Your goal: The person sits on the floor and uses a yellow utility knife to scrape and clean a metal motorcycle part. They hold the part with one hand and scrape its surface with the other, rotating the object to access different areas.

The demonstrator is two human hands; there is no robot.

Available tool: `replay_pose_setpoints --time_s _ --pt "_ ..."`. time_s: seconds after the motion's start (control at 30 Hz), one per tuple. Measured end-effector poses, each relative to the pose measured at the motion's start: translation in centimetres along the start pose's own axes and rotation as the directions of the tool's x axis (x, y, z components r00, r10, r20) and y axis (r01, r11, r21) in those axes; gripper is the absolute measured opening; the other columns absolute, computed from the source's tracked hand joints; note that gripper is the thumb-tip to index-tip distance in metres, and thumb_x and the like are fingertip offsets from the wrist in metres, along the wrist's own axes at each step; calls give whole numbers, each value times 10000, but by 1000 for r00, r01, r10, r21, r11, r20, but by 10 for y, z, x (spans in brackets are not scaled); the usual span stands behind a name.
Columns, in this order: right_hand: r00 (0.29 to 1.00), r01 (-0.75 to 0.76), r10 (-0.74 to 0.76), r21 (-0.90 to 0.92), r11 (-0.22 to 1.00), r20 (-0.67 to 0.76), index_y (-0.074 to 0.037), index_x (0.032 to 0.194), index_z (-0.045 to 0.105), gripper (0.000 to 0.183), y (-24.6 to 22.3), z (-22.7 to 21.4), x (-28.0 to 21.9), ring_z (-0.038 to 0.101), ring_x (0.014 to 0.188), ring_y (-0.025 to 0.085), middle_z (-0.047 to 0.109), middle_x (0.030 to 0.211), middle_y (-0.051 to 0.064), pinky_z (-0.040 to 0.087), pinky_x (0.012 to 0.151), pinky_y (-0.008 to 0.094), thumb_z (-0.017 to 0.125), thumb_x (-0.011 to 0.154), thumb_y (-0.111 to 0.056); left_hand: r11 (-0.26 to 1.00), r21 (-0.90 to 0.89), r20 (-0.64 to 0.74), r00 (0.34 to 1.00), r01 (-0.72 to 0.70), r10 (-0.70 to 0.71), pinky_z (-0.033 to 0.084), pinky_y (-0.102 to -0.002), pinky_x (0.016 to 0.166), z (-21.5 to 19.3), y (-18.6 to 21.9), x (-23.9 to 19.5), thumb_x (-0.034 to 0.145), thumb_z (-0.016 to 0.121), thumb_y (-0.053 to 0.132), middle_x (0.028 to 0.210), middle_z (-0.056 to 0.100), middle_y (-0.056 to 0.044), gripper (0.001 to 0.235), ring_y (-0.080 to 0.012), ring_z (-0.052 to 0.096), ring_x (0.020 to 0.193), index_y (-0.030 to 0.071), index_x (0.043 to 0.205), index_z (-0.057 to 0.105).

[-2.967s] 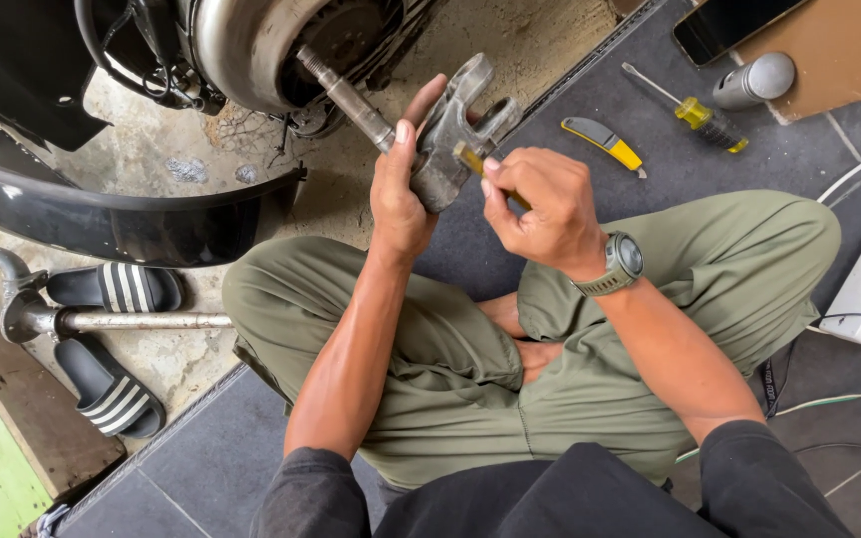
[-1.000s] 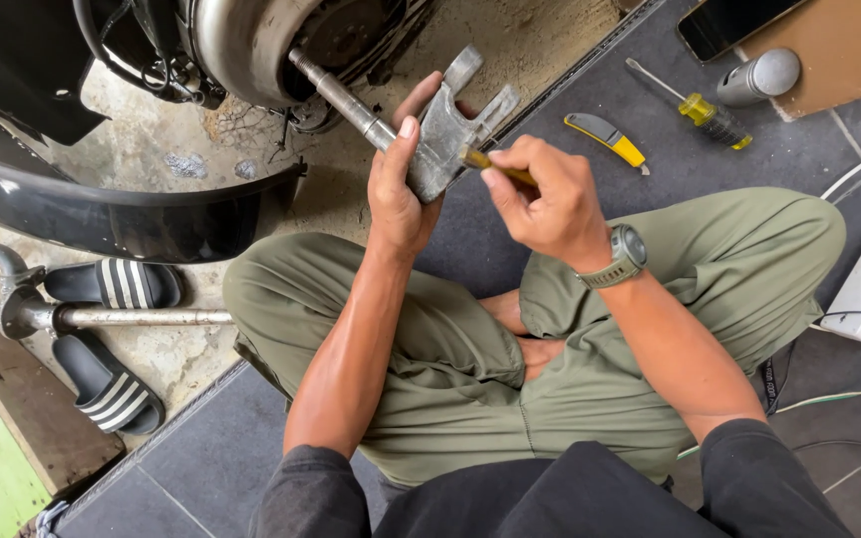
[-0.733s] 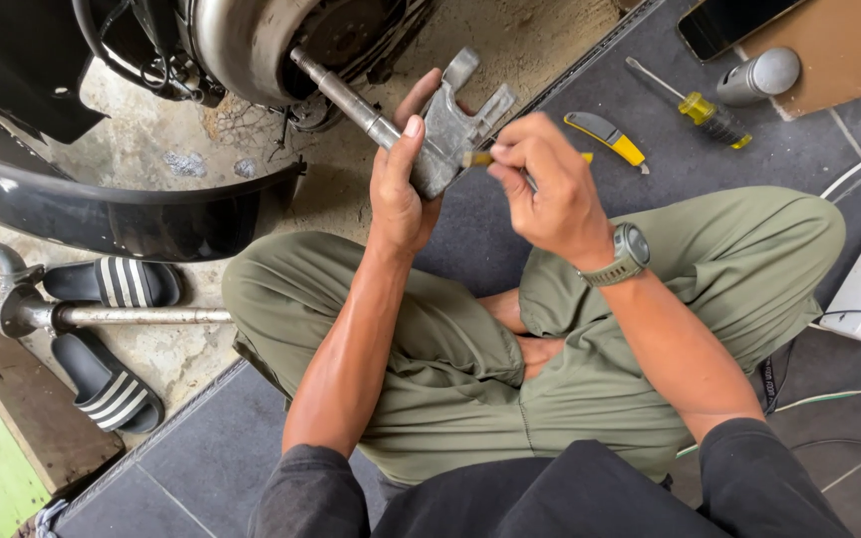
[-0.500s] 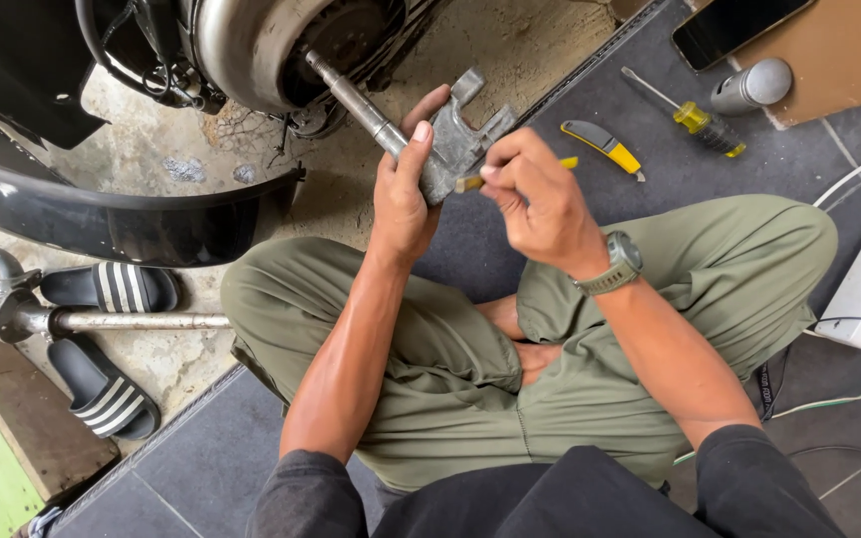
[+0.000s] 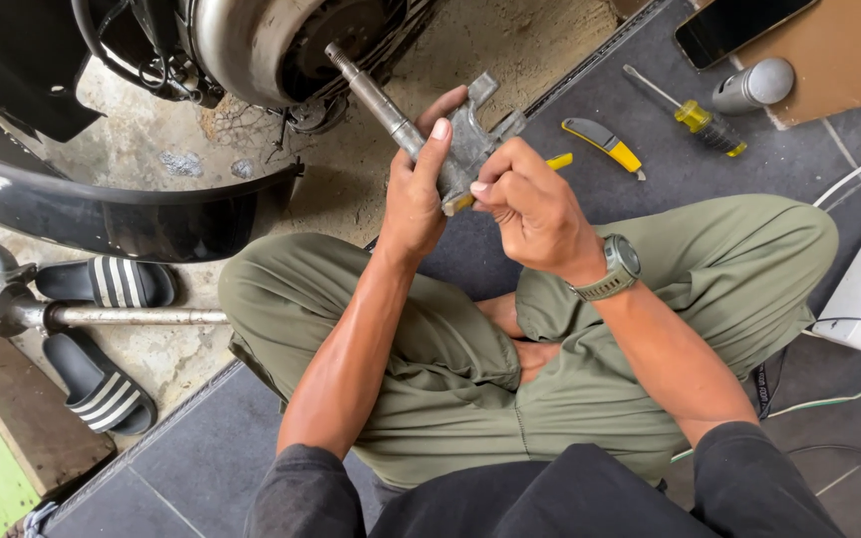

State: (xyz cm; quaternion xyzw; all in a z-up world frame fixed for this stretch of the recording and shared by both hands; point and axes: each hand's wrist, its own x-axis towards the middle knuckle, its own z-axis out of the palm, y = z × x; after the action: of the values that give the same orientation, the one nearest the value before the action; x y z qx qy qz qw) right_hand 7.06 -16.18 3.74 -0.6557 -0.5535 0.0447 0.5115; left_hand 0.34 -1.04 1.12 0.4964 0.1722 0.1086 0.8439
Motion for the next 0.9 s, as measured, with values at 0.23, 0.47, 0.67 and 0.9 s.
replay_pose_setpoints --time_s 0.23,0.47,0.67,0.9 --pt "997 -43 37 -107 993 -62 45 909 471 174 13 -7 -4 534 779 322 517 989 229 492 684 393 543 1038 138 991 -135 21 1000 -5 8 483 -289 815 -5 -11 5 1052 554 369 967 624 -31 476 -128 565 878 66 1418 589" --pt "999 -15 12 -71 997 -51 48 920 490 149 14 -7 -3 556 755 311 505 978 231 527 667 374 532 1051 107 982 -189 13 1000 -23 25 527 -312 919 -9 -18 7 1063 556 360 1265 669 -92 456 -163 622 1051 66 1409 601" --pt "999 -9 7 -64 998 -33 45 925 509 138 9 -6 -6 639 744 315 512 987 230 552 654 355 527 1057 82 989 -150 14 1000 2 1 478 -267 795 -6 -10 4 1046 573 352 975 629 -28 474 -120 572 866 72 1428 587" --pt "999 35 -33 -59 998 24 53 958 525 98 6 2 -7 624 746 302 503 981 215 545 658 373 527 1050 88 995 -94 1 1000 26 -26 407 -241 685 -3 1 1 1050 569 336 847 568 30 445 -73 464 710 104 1428 597"
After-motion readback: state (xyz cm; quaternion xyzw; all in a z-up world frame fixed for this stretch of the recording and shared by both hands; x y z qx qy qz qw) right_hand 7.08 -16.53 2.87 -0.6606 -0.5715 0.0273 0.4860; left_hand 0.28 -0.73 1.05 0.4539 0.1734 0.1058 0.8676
